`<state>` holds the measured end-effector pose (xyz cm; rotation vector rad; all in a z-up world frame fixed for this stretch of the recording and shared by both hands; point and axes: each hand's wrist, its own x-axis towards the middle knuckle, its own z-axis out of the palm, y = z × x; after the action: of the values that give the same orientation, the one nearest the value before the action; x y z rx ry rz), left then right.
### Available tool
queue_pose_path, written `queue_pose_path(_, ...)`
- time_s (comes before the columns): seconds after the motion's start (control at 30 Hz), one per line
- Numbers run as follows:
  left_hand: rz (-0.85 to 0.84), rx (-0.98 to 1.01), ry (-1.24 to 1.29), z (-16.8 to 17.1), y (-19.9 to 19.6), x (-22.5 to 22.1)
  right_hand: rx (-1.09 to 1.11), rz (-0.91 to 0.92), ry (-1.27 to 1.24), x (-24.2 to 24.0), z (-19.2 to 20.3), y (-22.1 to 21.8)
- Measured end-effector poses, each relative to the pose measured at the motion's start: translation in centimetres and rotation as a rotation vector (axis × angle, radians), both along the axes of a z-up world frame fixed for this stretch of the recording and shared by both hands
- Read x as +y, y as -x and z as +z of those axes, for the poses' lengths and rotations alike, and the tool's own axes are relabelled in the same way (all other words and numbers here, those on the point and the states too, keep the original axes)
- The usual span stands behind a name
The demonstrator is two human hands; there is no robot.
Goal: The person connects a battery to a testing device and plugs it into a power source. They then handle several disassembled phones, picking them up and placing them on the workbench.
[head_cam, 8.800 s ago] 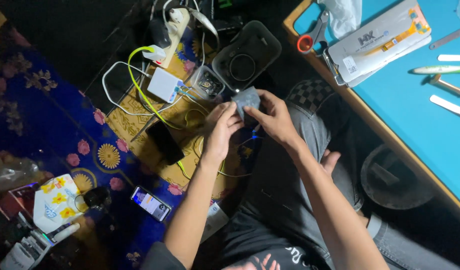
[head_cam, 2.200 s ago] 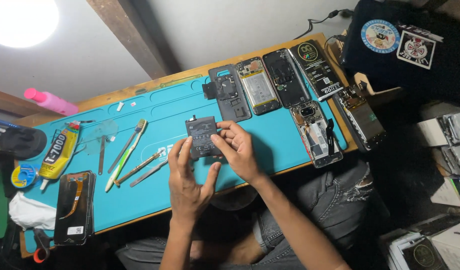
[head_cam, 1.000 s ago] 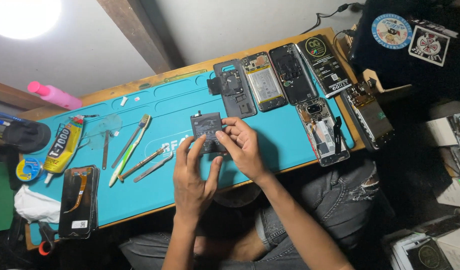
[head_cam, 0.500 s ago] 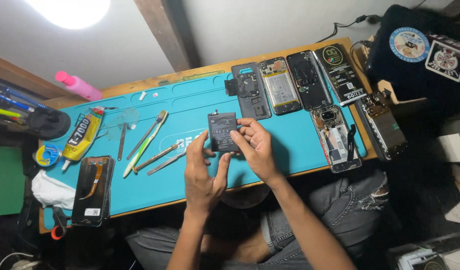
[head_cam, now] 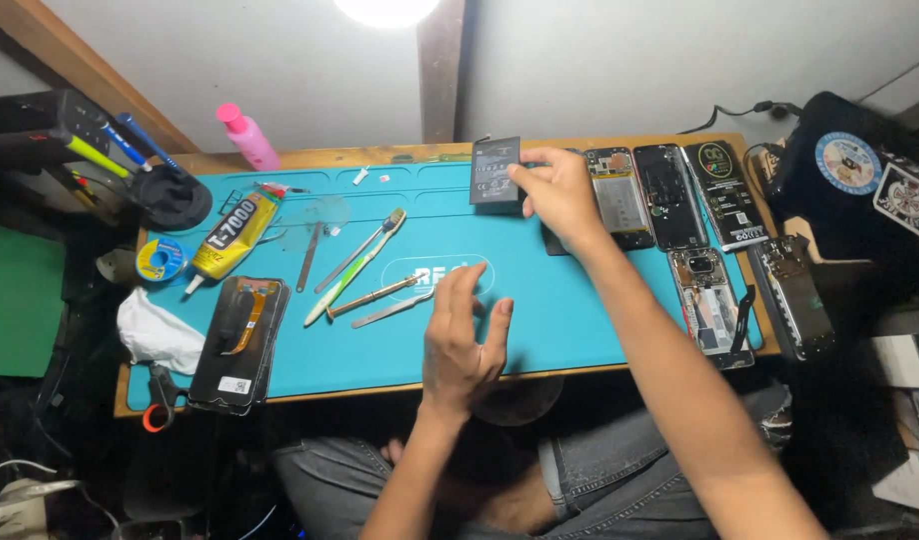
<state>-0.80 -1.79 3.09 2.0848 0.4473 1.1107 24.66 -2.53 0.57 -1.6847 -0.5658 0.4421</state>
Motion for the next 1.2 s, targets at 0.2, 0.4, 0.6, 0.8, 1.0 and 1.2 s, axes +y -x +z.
queue_pose_path(0.2, 0.007, 0.045, -0.012, -0.5, 0.7, 0.6, 0.059, -0.002, 0.182, 3.0, -1.1, -2.7)
queue_pose_path(0.4, 0.012, 0.045, -0.04, -0.7, 0.9, 0.8, -0.105, -0.03, 0.364, 2.2, 0.9, -1.4)
queue_pose_path(0.6, 0.016, 0.07, -0.055, -1.1, 0.9, 0.8, -0.338, -0.042, 0.495, 1.3, 4.1, 0.7)
queue_pose_path(0.8, -0.003, 0.06, -0.052, -0.3, 1.0, 0.6, -0.453, -0.002, 0.174, -2.6, 8.4, 4.8)
queue_pose_path(1.0, -0.022, 0.043, -0.046, -0.1, 0.7, 0.6, -0.542, -0.345, -0.013, -13.9, 10.1, 8.9)
queue_pose_path(1.2, -0.022, 0.071, -0.02, 0.2, 0.0, -0.2, -0.653, -0.553, 0.175, -26.1, 2.7, 8.2)
